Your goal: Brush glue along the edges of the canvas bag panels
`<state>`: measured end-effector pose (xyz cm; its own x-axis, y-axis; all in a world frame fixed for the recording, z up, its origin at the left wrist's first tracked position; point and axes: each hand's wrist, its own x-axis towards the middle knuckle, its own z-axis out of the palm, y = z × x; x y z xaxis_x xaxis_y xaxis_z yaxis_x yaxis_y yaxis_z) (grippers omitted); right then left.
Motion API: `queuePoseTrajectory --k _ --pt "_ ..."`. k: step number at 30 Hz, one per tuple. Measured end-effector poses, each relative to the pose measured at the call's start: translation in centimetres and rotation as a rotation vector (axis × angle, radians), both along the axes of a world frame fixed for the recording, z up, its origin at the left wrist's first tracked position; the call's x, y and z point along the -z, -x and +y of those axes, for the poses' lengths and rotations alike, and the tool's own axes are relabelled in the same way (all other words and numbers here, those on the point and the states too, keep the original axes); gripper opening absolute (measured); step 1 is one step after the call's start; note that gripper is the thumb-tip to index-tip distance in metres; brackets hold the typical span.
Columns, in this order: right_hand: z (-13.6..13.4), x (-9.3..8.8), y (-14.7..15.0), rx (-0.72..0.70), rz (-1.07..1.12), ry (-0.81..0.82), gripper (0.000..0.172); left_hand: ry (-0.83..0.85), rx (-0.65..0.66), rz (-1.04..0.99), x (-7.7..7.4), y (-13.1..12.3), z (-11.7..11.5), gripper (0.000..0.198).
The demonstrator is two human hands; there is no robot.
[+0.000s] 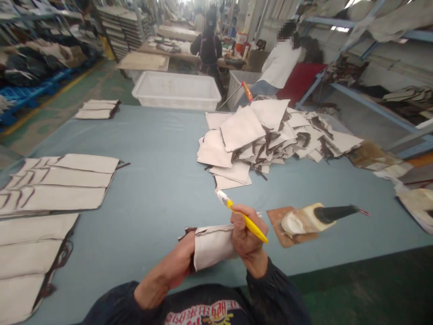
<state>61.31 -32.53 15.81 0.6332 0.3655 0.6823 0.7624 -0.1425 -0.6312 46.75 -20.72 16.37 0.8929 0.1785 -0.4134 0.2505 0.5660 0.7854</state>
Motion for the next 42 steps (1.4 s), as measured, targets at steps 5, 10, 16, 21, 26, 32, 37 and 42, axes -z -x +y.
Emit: queuePoseTrajectory --k 5,10,16,21,26,32,37,42 --pt "-0.5 0.2 0.1 -0.027 -0.06 0.044 0.021 0.169 -0.029 -0.071 -0.2 1.3 0.8 0.051" --pt "-0.2 0.3 0.3 -0.121 -0.142 0.023 0.019 -0.225 0.025 -0.058 -1.2 1.1 0.3 0.042" --pt "-1.3 -1.8 3.1 -0.045 0.336 -0.127 0.024 -0.8 -0.143 -0.091 0.8 1.0 -1.4 0.024" --pt "-3.2 -4.4 5.5 -0.068 0.557 -0.139 0.029 -1.358 -0.203 -0.287 2.6 2.0 -2.1 0.026" --pt "-4.2 -5.1 6.3 -0.062 0.293 0.066 0.018 -1.524 -0.202 -0.433 2.8 1.6 -2.1 0.022" --pt "-4.3 -5.9 7.6 -0.146 0.049 0.159 0.018 -1.484 -0.238 -0.421 3.0 1.3 -2.5 0.026" --pt "-4.4 -5.1 8.8 -0.211 0.078 0.062 0.016 -1.519 -0.301 -0.46 3.3 1.3 -2.4 0.028" --pt "-5.3 -4.5 7.6 -0.049 0.181 -0.011 0.021 -1.608 -0.23 -0.46 3.3 1.1 -1.5 0.025"
